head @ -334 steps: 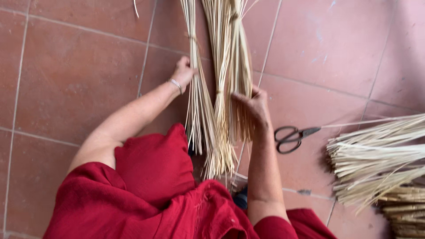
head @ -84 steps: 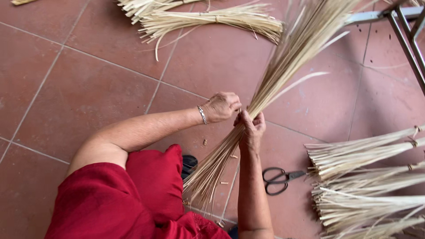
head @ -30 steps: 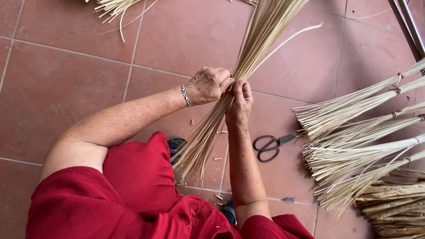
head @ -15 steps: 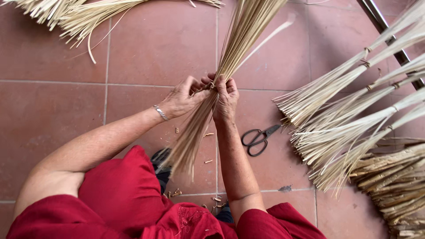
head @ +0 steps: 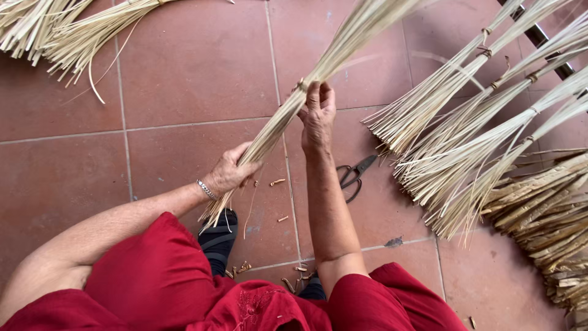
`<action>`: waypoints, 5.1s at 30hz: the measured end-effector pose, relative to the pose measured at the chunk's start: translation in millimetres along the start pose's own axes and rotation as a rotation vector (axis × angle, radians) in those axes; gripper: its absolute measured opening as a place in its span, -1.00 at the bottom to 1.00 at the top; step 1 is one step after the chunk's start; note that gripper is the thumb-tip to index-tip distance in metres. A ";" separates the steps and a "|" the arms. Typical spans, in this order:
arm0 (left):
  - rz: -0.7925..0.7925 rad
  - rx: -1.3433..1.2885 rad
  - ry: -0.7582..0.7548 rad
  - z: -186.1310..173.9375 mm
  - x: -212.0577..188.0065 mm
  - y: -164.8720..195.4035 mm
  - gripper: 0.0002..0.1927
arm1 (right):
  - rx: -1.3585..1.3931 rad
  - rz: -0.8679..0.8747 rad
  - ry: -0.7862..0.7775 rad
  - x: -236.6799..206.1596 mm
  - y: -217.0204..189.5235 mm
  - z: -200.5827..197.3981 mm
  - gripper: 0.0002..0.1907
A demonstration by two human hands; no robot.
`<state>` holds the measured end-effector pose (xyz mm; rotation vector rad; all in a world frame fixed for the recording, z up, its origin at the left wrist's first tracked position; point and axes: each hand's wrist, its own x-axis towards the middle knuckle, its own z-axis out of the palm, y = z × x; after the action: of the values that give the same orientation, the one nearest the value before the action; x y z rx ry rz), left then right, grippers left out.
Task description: The person gathers dried straw bundles, aligns them, and ties them together using thin strips. They use scissors to trim the ends of the bundles and place the finished bundles on a nearby rack.
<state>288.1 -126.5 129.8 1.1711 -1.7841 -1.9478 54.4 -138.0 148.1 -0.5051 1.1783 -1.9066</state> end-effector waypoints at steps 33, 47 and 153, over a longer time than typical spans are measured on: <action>-0.438 -0.234 -0.348 -57.5 67.4 -17.4 -0.22 | 0.062 0.565 -0.166 -36.8 93.2 -27.1 -0.43; -0.032 -0.023 -0.134 -56.0 60.9 -8.2 -0.56 | -0.184 0.104 -0.234 -19.5 66.4 -30.3 -0.71; 0.478 -0.284 0.240 -137.7 102.9 24.8 -0.83 | -1.566 0.431 0.483 -74.2 52.6 -232.0 -0.55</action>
<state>308.9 -298.8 123.3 0.7594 -1.4403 -1.6319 -38.9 36.3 -3.7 -0.4686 2.7175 -0.4013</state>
